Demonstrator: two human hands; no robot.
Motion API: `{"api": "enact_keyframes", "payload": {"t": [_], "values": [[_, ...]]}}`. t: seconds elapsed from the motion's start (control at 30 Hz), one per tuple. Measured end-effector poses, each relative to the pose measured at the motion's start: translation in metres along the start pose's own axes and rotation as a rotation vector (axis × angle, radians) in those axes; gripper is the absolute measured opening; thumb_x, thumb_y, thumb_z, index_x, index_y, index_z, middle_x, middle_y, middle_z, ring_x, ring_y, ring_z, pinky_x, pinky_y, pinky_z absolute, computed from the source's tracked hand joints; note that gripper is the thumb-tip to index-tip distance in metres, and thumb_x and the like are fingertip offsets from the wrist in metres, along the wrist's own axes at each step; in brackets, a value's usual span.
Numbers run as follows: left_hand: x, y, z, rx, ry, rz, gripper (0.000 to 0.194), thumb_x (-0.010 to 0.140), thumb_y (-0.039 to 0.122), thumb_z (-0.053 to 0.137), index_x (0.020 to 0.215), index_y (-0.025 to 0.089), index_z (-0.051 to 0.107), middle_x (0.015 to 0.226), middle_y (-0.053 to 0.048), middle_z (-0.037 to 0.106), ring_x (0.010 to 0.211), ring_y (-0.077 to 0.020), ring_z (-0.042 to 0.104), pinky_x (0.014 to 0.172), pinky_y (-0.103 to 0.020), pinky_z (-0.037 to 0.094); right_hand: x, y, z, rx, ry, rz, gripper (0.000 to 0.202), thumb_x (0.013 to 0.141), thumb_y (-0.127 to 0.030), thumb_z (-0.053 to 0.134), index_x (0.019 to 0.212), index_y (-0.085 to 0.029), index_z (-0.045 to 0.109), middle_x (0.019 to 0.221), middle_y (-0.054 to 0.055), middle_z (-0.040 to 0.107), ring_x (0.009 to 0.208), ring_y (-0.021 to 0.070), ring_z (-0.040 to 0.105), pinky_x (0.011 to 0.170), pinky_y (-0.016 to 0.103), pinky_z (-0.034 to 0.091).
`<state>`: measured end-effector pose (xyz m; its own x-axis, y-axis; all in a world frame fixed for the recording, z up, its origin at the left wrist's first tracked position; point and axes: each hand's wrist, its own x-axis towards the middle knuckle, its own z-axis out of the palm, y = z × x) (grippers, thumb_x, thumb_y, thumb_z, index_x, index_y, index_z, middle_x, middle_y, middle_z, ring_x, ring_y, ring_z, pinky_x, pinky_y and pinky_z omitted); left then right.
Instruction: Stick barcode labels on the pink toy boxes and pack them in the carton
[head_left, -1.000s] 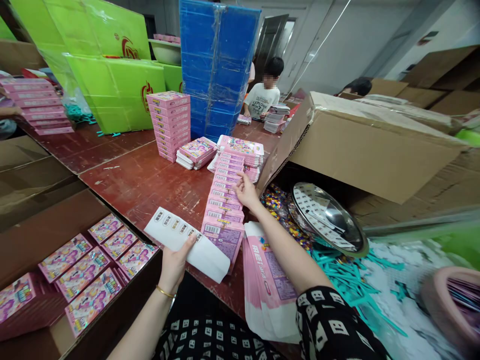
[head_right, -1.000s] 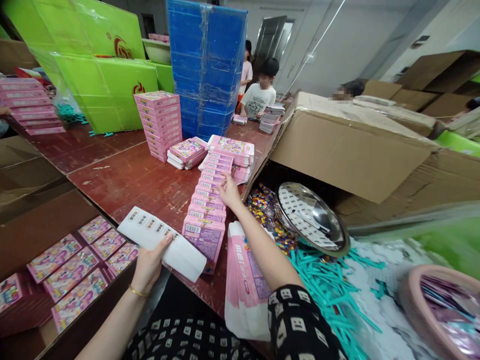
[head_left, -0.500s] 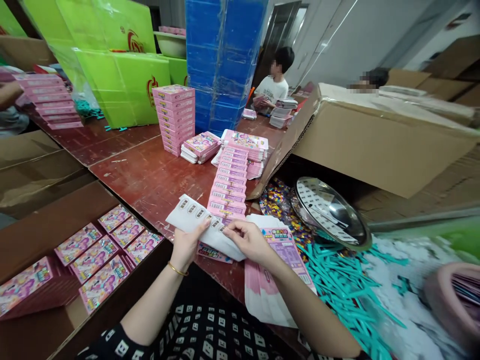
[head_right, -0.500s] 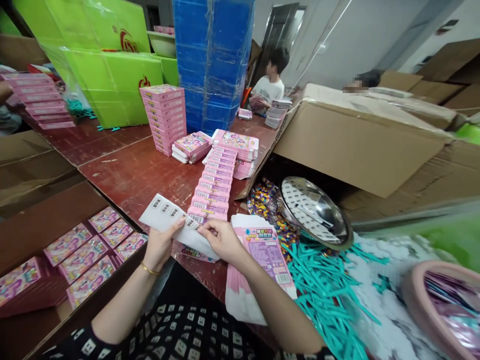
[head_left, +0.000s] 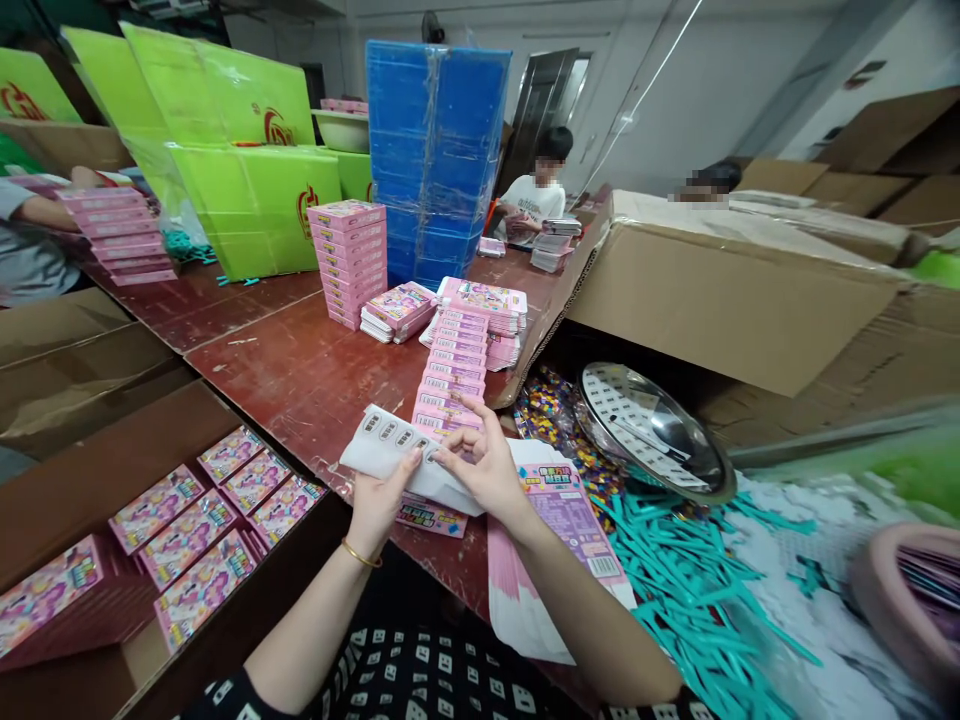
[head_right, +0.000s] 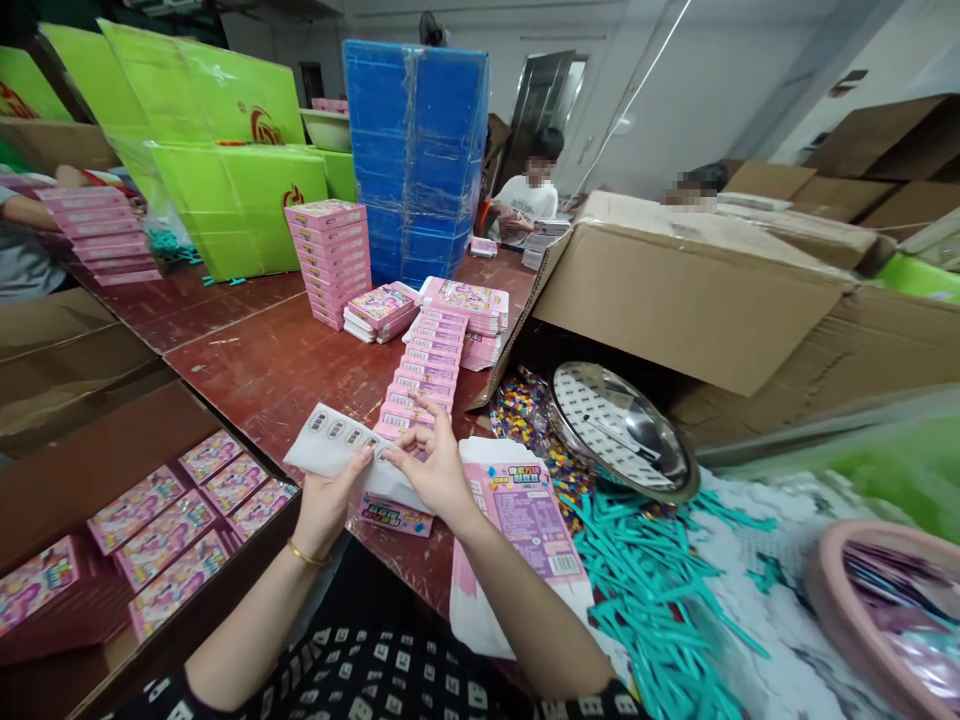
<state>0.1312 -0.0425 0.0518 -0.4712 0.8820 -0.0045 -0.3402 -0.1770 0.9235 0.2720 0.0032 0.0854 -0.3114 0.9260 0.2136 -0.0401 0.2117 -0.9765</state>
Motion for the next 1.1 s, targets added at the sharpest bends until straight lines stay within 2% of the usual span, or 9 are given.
{"api": "enact_keyframes", "payload": {"t": [0.23,0.37,0.5,0.57,0.63,0.77,0.83,0.93,1.1], "values": [[0.008,0.006,0.002,-0.002,0.055,-0.002,0.038,0.062,0.033,0.088,0.089,0.009,0.075,0.092,-0.011,0.077,0.080,-0.0233,0.072,0.077,-0.033,0.059,-0.005,0.004,0.002,-0.124,0.028,-0.021,0.075,0.082,-0.021,0.069,0.148,-0.029,0.034,0.076,0.000,0.071,0.072,0.0204,0.069,0.074,0.039,0.058],[0.011,0.002,0.004,-0.047,0.091,-0.038,0.038,0.062,0.032,0.088,0.090,0.009,0.075,0.093,-0.011,0.077,0.080,-0.0227,0.072,0.076,-0.032,0.058,-0.017,0.011,0.011,-0.236,0.141,-0.312,0.070,0.086,-0.015,0.065,0.146,-0.033,0.034,0.091,0.001,0.074,0.084,0.0201,0.071,0.085,0.041,0.057],[0.015,-0.003,-0.001,-0.107,0.117,-0.093,0.041,0.061,0.033,0.089,0.092,0.010,0.075,0.097,-0.012,0.077,0.083,-0.0228,0.072,0.078,-0.032,0.057,-0.016,0.011,0.008,-0.258,0.152,-0.568,0.065,0.088,-0.009,0.063,0.141,-0.038,0.040,0.090,-0.001,0.075,0.083,0.0185,0.072,0.087,0.040,0.056],[0.017,-0.003,-0.006,-0.124,0.146,-0.103,0.045,0.058,0.033,0.091,0.093,0.010,0.074,0.100,-0.011,0.076,0.085,-0.0226,0.072,0.080,-0.031,0.057,0.009,0.011,-0.006,-0.208,0.205,-0.515,0.061,0.087,-0.014,0.065,0.139,-0.034,0.043,0.088,0.000,0.075,0.083,0.0193,0.072,0.087,0.040,0.055],[0.017,-0.004,-0.013,-0.134,0.153,-0.123,0.049,0.056,0.033,0.092,0.095,0.011,0.074,0.101,-0.011,0.076,0.087,-0.0227,0.072,0.081,-0.030,0.057,0.051,0.015,-0.029,-0.198,0.251,-0.385,0.055,0.084,-0.020,0.068,0.135,-0.026,0.048,0.085,0.002,0.074,0.083,0.0203,0.070,0.088,0.041,0.054],[0.014,-0.008,-0.028,-0.112,0.107,-0.196,0.055,0.057,0.036,0.092,0.103,0.012,0.073,0.108,-0.013,0.075,0.095,-0.0266,0.072,0.087,-0.035,0.057,0.145,0.039,-0.075,-0.302,0.137,-0.214,0.049,0.076,-0.019,0.064,0.124,-0.018,0.055,0.074,-0.001,0.067,0.072,0.0166,0.065,0.076,0.034,0.052],[0.014,-0.012,-0.036,-0.102,0.103,-0.214,0.058,0.059,0.037,0.092,0.109,0.013,0.072,0.113,-0.013,0.073,0.104,-0.0289,0.069,0.093,-0.038,0.055,0.176,0.054,-0.087,-0.334,0.079,-0.172,0.049,0.071,-0.015,0.061,0.120,-0.017,0.057,0.069,-0.003,0.064,0.065,0.0146,0.062,0.068,0.030,0.051],[0.016,-0.018,-0.046,-0.096,0.114,-0.219,0.061,0.060,0.036,0.092,0.113,0.013,0.070,0.114,-0.014,0.072,0.110,-0.0306,0.067,0.098,-0.042,0.053,0.197,0.072,-0.090,-0.369,-0.001,-0.127,0.050,0.066,-0.011,0.060,0.116,-0.015,0.058,0.066,-0.006,0.061,0.058,0.0117,0.058,0.060,0.026,0.048],[0.020,-0.021,-0.050,-0.095,0.105,-0.246,0.060,0.060,0.037,0.092,0.111,0.013,0.071,0.114,-0.014,0.072,0.111,-0.0308,0.067,0.100,-0.042,0.052,0.203,0.089,-0.085,-0.440,-0.095,-0.081,0.053,0.064,-0.007,0.063,0.116,-0.013,0.059,0.068,-0.006,0.060,0.057,0.0104,0.055,0.060,0.025,0.048]]}}
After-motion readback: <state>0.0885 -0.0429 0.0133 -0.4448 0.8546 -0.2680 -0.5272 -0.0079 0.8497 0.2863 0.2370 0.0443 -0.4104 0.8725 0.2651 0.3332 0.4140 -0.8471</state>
